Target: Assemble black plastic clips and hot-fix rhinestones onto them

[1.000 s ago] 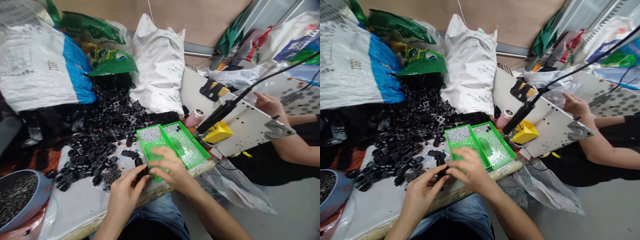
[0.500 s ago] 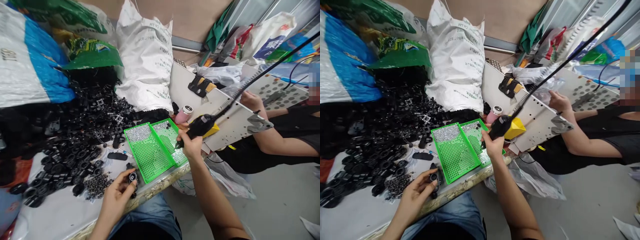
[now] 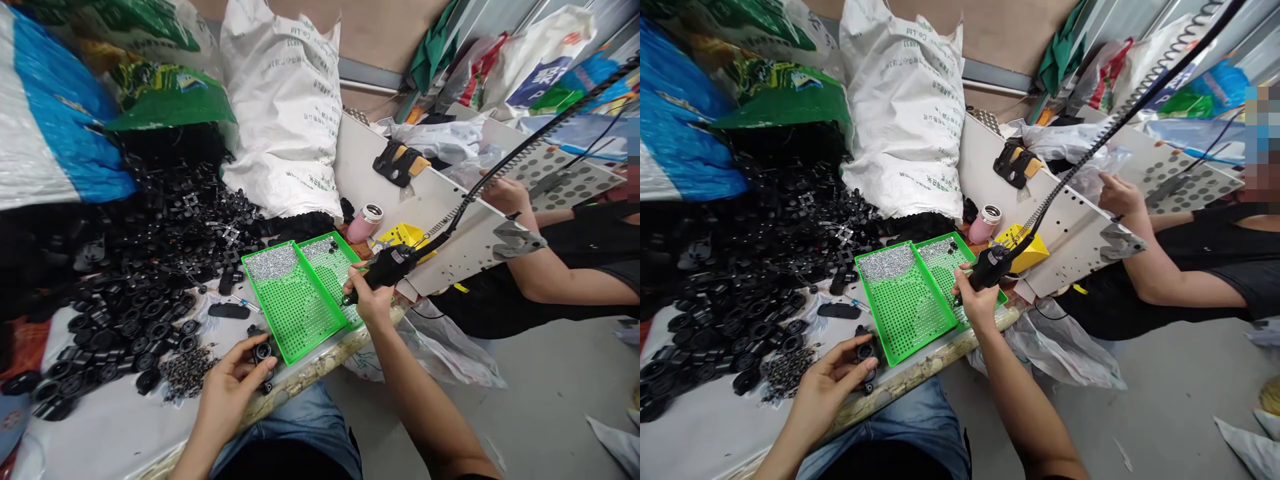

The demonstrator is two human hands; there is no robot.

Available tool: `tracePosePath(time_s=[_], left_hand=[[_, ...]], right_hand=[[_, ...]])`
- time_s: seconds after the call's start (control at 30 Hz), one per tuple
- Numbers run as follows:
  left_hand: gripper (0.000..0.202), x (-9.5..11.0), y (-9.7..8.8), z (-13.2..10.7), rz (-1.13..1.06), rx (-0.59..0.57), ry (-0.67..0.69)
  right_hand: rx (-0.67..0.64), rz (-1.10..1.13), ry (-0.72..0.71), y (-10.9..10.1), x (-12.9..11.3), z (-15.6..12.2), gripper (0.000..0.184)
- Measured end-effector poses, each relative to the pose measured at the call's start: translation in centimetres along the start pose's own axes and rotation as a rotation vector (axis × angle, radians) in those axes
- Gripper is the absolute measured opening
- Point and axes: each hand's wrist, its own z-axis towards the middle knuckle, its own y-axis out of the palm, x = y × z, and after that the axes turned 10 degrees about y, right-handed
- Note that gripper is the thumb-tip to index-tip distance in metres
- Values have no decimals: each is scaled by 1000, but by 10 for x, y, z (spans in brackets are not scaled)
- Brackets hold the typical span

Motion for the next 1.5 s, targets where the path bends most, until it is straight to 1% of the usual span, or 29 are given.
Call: tracePosePath(time_s=[0.23, 0.33, 0.43, 0.5, 0.57, 0.67, 0.73, 0.77, 0.83, 0.9, 0.97, 1.07, 1.17, 1.27, 1.33, 1.4, 1.47, 1.5], left_hand=[[66, -9, -1, -1, -43, -14, -1], [70, -9, -1, -1, -76, -12, -15], [72, -6, 0, -2, -101, -4, -27], [73, -3, 2, -3, -113, -8, -32], [74, -1, 3, -5, -122, -20, -36], [71, -1, 5, -7, -116, -19, -23], [66, -3, 6, -8, -107, -14, -2], [63, -5, 6, -8, -104, -13, 11], [59, -8, 6, -8, -105, -14, 25], [57, -10, 7, -8, -123, -18, 19], [58, -10, 7, -9, -152, -28, -3], [60, -8, 5, -10, -162, -36, -23], [55, -8, 4, -10, -170, -33, -4], [51, -10, 7, -8, -174, -32, 21], [52, -9, 8, -8, -138, -32, 15], [52, -1, 3, -11, -67, -9, 45], [49, 13, -13, -23, 25, -17, 119], [45, 20, -26, -33, 75, -65, 150]], right_hand=[[21, 1, -2, 4, -2, -7, 33], [28, -24, -6, 3, -5, -7, 35], [64, -50, -29, 5, -19, -10, 38], [61, -36, -58, 11, -34, -18, 36], [-19, 18, -72, 25, -47, -34, 31], [-262, 116, -33, 54, -58, -68, 23], [-429, 139, 18, 74, -57, -90, 22], [-492, 133, 48, 82, -54, -99, 22], [-567, 101, 104, 94, -45, -110, 24], [-586, 63, 145, 99, -36, -115, 26], [-587, 31, 152, 100, -28, -115, 26], [-573, -14, 107, 97, -21, -116, 26], [-556, -51, 78, 96, -16, -123, 26], [-553, -63, 99, 97, -19, -129, 22], [-553, -29, 110, 96, -26, -124, 21], [-488, 25, 70, 91, -34, -106, 23], [-325, 36, -20, 79, -41, -77, 24], [-222, 3, -64, 71, -44, -61, 25]])
